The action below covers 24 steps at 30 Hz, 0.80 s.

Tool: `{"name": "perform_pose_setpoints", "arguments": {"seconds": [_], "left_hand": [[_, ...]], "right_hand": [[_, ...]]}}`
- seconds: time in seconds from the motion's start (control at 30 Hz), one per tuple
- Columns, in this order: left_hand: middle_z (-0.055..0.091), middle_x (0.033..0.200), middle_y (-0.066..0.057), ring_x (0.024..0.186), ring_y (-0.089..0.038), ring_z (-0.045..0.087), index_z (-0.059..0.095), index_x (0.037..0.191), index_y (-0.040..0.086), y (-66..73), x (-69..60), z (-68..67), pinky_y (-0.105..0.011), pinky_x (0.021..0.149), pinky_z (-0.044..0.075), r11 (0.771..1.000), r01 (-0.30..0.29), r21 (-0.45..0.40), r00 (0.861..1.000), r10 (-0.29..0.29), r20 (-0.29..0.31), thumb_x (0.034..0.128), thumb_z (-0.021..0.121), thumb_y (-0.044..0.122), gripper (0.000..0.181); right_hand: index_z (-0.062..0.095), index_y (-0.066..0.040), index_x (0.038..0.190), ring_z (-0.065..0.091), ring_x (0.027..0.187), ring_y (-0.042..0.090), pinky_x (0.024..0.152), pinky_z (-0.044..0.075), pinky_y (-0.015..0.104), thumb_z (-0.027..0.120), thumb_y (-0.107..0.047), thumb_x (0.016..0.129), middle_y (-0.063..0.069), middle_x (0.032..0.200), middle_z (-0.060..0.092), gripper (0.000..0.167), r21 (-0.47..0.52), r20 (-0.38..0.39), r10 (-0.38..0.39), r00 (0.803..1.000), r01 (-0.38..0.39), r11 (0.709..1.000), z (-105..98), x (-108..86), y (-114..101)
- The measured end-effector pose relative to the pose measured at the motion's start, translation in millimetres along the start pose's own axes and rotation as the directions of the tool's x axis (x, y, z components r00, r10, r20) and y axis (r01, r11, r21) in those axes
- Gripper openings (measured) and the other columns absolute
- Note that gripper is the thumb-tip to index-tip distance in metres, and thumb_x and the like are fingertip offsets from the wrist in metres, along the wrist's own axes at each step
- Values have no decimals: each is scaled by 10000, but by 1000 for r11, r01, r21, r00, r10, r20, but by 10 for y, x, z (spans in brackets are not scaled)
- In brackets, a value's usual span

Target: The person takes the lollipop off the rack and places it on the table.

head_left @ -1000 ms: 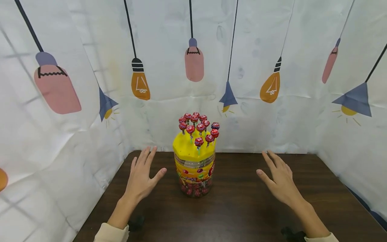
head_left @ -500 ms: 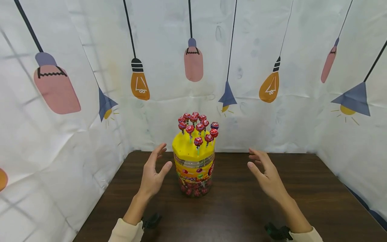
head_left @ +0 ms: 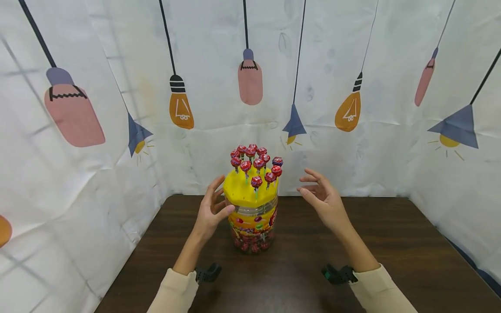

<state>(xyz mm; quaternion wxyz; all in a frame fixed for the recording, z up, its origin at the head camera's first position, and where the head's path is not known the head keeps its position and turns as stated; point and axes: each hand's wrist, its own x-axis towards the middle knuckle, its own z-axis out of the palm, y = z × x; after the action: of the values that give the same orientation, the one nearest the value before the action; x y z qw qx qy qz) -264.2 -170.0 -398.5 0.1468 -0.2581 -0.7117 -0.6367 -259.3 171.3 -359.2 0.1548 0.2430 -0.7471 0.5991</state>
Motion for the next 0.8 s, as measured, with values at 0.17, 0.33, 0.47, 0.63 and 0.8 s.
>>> {"name": "perform_pose_setpoints", "arguments": {"seconds": [0.17,0.33,0.47,0.63,0.8], "left_hand": [[205,1693,-64,1477,-374,380,241,1630,229,-57,49,22,-682,1139,343,1000,-1,-15,999,1,39,903,742,227,882],[278,1663,-100,1445,-352,431,210,1635,197,-117,77,34,-661,1134,364,1000,-16,-18,999,17,51,897,766,255,926],[343,1634,-87,1378,-238,506,213,1631,246,-150,86,37,-529,1125,426,1000,-18,-26,998,19,61,885,790,259,944],[417,1569,-96,1282,-153,558,187,1629,261,-201,92,31,-332,1067,478,999,-21,-37,996,24,83,870,812,211,985],[434,1553,-92,1284,-158,556,165,1626,281,-241,93,22,-317,1080,466,999,-11,-39,995,15,101,842,845,196,1041]], "right_hand": [[459,-237,1533,712,1111,169,949,566,233,633,-129,1017,87,1301,604,555,78,11,-16,1000,15,997,54,169,-80],[473,-203,1525,723,1058,134,937,578,253,631,-118,1016,68,1265,630,540,134,11,-26,1000,24,991,95,306,-110],[485,-172,1515,728,1048,174,918,590,272,630,-112,1016,49,1242,647,524,173,12,-29,999,27,985,128,389,-116],[496,-170,1508,732,1053,201,908,600,296,631,-126,1017,86,1245,653,511,202,19,-26,999,21,979,167,472,-102],[500,-174,1506,727,1054,172,899,605,310,631,-115,1015,151,1265,639,512,239,30,-24,999,16,971,203,553,-82]]}}
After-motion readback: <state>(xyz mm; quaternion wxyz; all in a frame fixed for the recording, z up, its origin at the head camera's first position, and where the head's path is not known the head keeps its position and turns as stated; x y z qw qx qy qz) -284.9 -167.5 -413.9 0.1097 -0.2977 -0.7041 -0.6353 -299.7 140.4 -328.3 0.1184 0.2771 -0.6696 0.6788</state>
